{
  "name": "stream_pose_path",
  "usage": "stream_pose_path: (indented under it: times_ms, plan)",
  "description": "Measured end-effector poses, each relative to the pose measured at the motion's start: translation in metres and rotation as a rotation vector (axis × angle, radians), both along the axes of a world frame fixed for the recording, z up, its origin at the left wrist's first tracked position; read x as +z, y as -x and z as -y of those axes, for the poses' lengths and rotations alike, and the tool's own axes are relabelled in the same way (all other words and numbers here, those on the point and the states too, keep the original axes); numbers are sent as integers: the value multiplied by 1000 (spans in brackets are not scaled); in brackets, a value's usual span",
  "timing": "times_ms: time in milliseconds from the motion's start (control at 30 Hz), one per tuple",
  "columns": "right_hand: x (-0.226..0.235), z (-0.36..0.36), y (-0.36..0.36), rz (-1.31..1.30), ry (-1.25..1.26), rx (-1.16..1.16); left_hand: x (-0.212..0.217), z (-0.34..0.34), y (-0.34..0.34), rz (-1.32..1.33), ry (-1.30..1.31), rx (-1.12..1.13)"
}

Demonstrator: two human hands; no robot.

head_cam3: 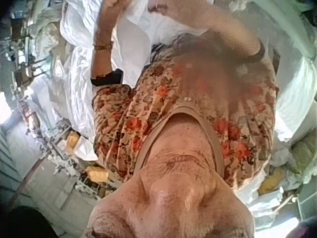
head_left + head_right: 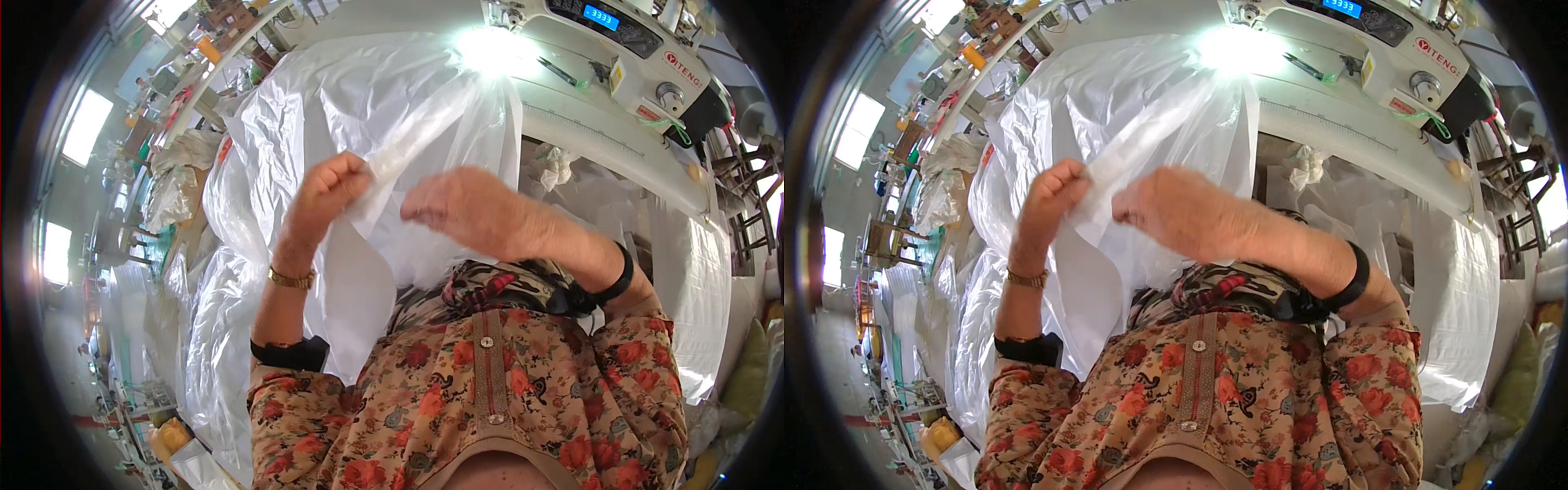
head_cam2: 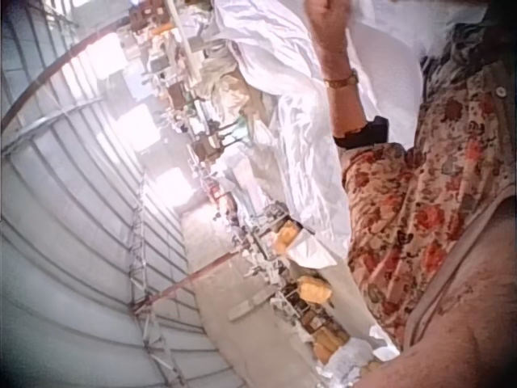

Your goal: Sewing the seams of a large white plastic bag using an industrial sewing machine.

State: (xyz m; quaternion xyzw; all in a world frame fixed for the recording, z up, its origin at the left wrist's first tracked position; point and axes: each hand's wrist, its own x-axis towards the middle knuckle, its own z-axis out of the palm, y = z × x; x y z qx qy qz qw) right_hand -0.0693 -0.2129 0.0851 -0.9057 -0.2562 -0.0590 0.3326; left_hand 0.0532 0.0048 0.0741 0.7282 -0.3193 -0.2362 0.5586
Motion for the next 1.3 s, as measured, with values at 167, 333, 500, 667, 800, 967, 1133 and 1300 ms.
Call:
stream_pose_path:
  times_ms: [167, 333, 500, 667, 800, 967, 1133, 1300]
  plan:
    - [-4, -27, 17, 98, -51, -2, -49, 8, 20, -53, 36, -108]
    - [-9, -32, 15, 236, -183, 1, -40, 19, 35, -104, 46, -140]
    - [-24, -42, 10, 142, -224, 73, -59, 14, 27, -278, 191, -239]
    - [-34, -47, 11, 140, -215, 104, -55, 20, 37, -406, 250, -254]
    - [-36, -47, 11, 114, -195, 135, -43, 29, 49, -486, 165, -56]
    - [-48, -55, 10, 179, -182, 153, -89, 18, 21, -353, 88, -9]
    - [-47, -51, 11, 197, -159, 158, -42, 41, 39, -349, 22, -58]
    - [-52, -13, 8, 662, -179, -116, -53, 35, 25, -303, 185, -50]
